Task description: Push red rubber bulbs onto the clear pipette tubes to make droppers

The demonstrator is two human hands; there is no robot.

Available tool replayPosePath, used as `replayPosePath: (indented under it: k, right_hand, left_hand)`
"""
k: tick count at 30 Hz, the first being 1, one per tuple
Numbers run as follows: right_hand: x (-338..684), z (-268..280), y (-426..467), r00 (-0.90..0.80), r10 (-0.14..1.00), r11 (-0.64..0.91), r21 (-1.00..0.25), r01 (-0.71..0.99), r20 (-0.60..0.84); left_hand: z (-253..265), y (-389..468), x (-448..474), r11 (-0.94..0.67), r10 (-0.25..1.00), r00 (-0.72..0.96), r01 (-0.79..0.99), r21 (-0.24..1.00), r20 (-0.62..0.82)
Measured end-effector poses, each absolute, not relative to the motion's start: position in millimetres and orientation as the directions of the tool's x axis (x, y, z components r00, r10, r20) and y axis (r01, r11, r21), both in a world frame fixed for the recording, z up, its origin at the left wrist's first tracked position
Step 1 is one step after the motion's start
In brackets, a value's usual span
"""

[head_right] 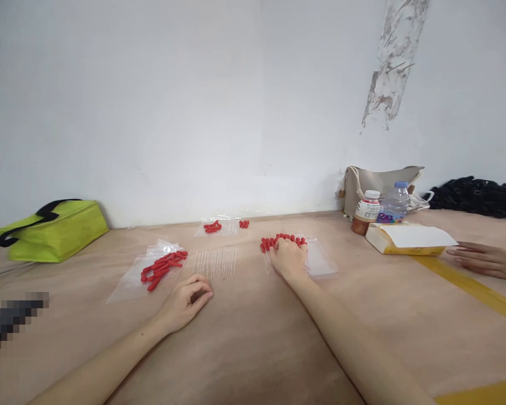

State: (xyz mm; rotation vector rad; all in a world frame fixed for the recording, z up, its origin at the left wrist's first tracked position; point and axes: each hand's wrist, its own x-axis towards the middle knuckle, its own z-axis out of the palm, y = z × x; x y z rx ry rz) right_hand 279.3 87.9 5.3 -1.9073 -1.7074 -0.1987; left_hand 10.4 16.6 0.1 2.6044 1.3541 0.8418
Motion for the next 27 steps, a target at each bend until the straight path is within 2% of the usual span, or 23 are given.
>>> replayPosePath:
  k: [2,6,10,13,15,20,27]
  right_hand:
    - [264.0,6.7,84.4,0.098,0.877,0.066,-0.319,0.945,0.47]
    - [224.4,4.8,82.6,0.006,0.944,0.125,-0.373,0.919,0.331]
    - [192.0,0.2,87.1,0.024,0.953,0.106,-0.406,0.908,0.301]
    - [178.5,-1.2,91.5,0.045,0.956,0.085,-0.423,0.902,0.288]
    - [173.4,-0.6,94.2,0.06,0.961,0.064,-0.431,0.9,0.269]
    - [167.3,4.3,99.4,0.113,0.976,-0.017,-0.451,0.892,0.187]
    - [167.4,12.5,102.7,0.164,0.984,-0.112,-0.494,0.862,0.063]
  left_hand:
    - [0.0,16.9,11.3,-0.582,0.78,0.427,0.764,0.278,0.457]
    - [3.6,23.2,2.2,-0.487,0.771,0.333,0.857,0.166,0.543]
    - [13.3,36.4,-28.3,-0.227,0.763,0.125,0.97,0.083,0.634]
    - [21.5,43.4,-53.2,0.007,0.806,-0.011,1.0,0.008,0.592]
    - [25.6,45.1,-63.7,0.088,0.852,-0.051,0.995,-0.046,0.521]
    - [27.4,44.9,-67.7,0.126,0.901,-0.043,0.978,-0.167,0.431]
    - [24.9,44.2,-64.9,0.089,0.882,0.024,0.972,-0.216,0.471]
